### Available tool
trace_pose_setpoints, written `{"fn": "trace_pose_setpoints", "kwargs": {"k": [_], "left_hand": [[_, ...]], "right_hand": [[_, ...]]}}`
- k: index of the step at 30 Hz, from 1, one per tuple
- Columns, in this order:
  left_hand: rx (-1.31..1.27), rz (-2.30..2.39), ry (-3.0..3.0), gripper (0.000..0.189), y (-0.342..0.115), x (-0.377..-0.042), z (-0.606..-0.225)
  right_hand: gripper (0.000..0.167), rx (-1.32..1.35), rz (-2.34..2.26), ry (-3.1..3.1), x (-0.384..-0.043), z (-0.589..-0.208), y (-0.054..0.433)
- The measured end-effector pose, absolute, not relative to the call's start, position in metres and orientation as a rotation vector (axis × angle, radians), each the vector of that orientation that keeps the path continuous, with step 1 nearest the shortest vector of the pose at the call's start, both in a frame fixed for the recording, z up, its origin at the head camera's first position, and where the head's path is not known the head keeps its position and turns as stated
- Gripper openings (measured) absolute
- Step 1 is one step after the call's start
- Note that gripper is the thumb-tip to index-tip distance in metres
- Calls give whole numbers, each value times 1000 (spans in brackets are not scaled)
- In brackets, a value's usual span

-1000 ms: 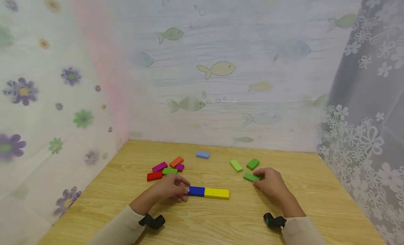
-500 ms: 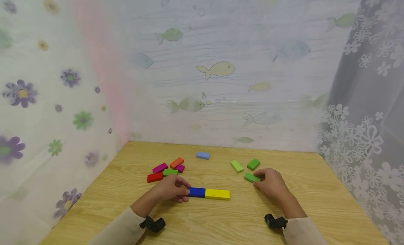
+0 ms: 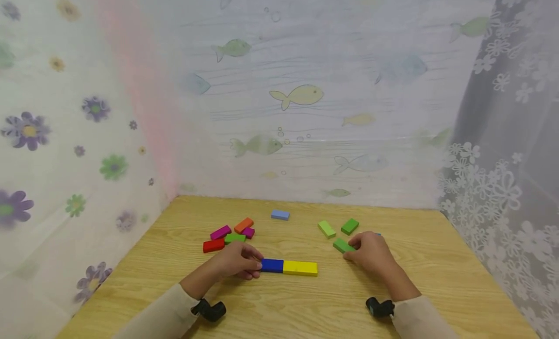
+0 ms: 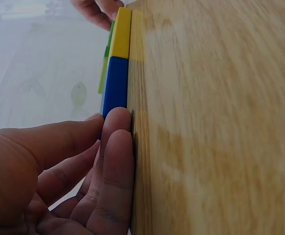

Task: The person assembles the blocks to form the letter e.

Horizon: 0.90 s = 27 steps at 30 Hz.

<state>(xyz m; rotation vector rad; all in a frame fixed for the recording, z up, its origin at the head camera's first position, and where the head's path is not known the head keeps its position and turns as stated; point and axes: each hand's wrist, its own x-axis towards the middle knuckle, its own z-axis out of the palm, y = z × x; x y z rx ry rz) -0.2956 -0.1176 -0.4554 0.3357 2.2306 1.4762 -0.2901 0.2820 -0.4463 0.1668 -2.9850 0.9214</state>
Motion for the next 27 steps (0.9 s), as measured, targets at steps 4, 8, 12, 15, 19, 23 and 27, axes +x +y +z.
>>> {"fn": "trace_pose_setpoints", "kwargs": {"k": [4, 8, 12, 15, 19, 23, 27], "left_hand": [[327, 1476, 2232, 22, -117, -296, -455], [311, 1476, 2230, 22, -117, -294, -455], [311, 1485, 2222, 22, -116, -293, -454], [317, 1492, 2225, 22, -116, -293, -454], [327, 1488, 2232, 23, -114, -293, -455], [337, 1478, 2241, 24, -115, -293, -455], [329, 1479, 2248, 23, -116, -293, -455]], "right_hand": [[41, 147, 971, -2968, -288, -445, 275], [44, 123, 1011, -2950, -284, -444, 265], [44, 92, 1003, -2951, -285, -443, 256], [42, 87, 1000, -2952, -285, -443, 250], [42, 81, 1021, -2952, -283, -442, 240], [41, 64, 1050, -2945, -281, -442, 232], [38, 63, 1068, -2924, -282, -444, 224]]}}
